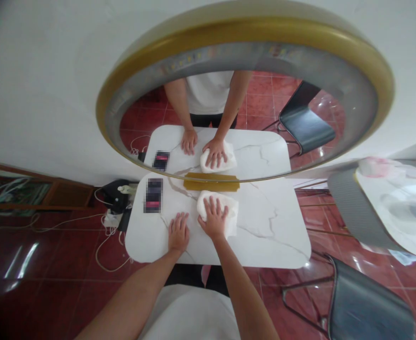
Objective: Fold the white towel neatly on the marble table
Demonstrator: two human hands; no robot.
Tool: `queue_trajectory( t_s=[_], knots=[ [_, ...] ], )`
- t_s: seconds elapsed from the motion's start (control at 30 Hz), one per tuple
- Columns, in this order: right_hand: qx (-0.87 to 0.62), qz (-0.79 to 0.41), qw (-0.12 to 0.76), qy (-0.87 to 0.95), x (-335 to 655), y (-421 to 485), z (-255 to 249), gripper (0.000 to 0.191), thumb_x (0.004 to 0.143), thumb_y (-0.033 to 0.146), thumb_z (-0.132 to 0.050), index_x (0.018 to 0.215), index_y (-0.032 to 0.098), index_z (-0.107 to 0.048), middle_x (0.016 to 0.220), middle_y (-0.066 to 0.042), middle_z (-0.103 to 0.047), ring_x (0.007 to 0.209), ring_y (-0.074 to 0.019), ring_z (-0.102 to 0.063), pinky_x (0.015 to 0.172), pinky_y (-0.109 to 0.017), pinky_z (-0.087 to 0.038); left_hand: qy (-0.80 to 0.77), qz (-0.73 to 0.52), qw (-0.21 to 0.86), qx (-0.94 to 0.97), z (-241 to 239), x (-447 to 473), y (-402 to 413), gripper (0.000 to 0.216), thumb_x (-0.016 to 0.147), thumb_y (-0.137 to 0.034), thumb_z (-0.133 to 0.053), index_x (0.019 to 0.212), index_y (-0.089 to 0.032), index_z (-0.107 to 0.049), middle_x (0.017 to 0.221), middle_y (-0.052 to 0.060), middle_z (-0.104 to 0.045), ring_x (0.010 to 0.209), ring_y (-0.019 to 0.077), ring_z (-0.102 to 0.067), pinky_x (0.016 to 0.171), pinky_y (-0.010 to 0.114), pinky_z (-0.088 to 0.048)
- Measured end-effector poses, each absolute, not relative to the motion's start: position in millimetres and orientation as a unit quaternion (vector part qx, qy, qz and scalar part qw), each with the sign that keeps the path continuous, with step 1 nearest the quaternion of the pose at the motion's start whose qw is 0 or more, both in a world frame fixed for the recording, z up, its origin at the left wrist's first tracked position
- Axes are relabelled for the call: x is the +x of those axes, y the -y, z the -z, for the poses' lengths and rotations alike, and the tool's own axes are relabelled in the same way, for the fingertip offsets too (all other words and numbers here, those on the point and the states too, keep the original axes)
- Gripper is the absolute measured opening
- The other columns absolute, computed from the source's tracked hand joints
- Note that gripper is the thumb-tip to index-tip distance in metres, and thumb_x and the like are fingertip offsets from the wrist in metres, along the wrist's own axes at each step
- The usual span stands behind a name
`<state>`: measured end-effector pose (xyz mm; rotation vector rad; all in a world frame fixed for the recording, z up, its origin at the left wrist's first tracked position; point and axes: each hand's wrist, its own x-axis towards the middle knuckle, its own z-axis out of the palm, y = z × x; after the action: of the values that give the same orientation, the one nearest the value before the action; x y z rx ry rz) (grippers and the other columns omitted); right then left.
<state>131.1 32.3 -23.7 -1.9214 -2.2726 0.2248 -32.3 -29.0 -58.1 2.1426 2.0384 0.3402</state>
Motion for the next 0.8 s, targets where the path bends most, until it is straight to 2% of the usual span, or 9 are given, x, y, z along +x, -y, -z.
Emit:
queue_trajectory(
  t_s=[0.17, 0.23, 0.37, 0.6, 0.8],
  knots=[
    [-0.487, -0.103, 0.066, 0.865, 131, -31, 22, 0.071, 0.079, 0.049, -0.048, 0.143, 0.033, -0.021, 0.150, 0.001, -0.022, 0.137, -0.0282, -0.012, 0.108, -0.054, -0.001, -0.675, -0.114, 0.074, 0.725, 61, -33, 30, 0.050, 0.085, -0.013, -0.038, 0.135, -0.017, -0.041, 0.140, 0.007, -0.042, 0.134, 0.0221, -0.029, 0.111, 0.045, -0.020],
    [-0.507, -0.098, 0.070, 0.853, 134, -34, 22, 0.071, 0.079, 0.049, -0.048, 0.143, 0.033, -0.020, 0.149, 0.001, -0.022, 0.137, -0.0282, -0.013, 0.108, -0.054, -0.001, -0.677, -0.111, 0.072, 0.724, 60, -33, 29, 0.050, 0.085, -0.013, -0.038, 0.135, -0.019, -0.040, 0.140, 0.006, -0.041, 0.134, 0.0215, -0.029, 0.111, 0.045, -0.020],
    [-0.638, -0.075, 0.086, 0.761, 129, -37, 24, 0.075, 0.080, 0.053, -0.047, 0.144, 0.028, -0.017, 0.151, -0.005, -0.018, 0.136, -0.0321, -0.011, 0.105, -0.058, -0.003, -0.683, -0.109, 0.071, 0.719, 59, -32, 29, 0.053, 0.085, -0.012, -0.037, 0.137, -0.022, -0.037, 0.141, 0.005, -0.040, 0.134, 0.0201, -0.029, 0.112, 0.044, -0.019],
    [-0.472, -0.112, 0.078, 0.871, 108, -37, 24, 0.074, 0.078, 0.050, -0.049, 0.143, 0.033, -0.019, 0.150, 0.002, -0.021, 0.137, -0.0280, -0.012, 0.108, -0.053, -0.001, -0.668, -0.132, 0.064, 0.730, 69, -35, 31, 0.042, 0.087, -0.019, -0.041, 0.127, -0.010, -0.047, 0.134, 0.014, -0.048, 0.131, 0.0244, -0.034, 0.109, 0.047, -0.025],
    [-0.573, -0.078, 0.065, 0.813, 157, -44, 22, 0.073, 0.079, 0.045, -0.050, 0.143, 0.032, -0.018, 0.150, 0.000, -0.021, 0.136, -0.0289, -0.013, 0.108, -0.053, -0.004, -0.682, -0.124, 0.081, 0.716, 58, -32, 29, 0.051, 0.085, -0.012, -0.037, 0.136, -0.019, -0.037, 0.140, 0.006, -0.042, 0.134, 0.0204, -0.029, 0.111, 0.045, -0.021]
  ],
)
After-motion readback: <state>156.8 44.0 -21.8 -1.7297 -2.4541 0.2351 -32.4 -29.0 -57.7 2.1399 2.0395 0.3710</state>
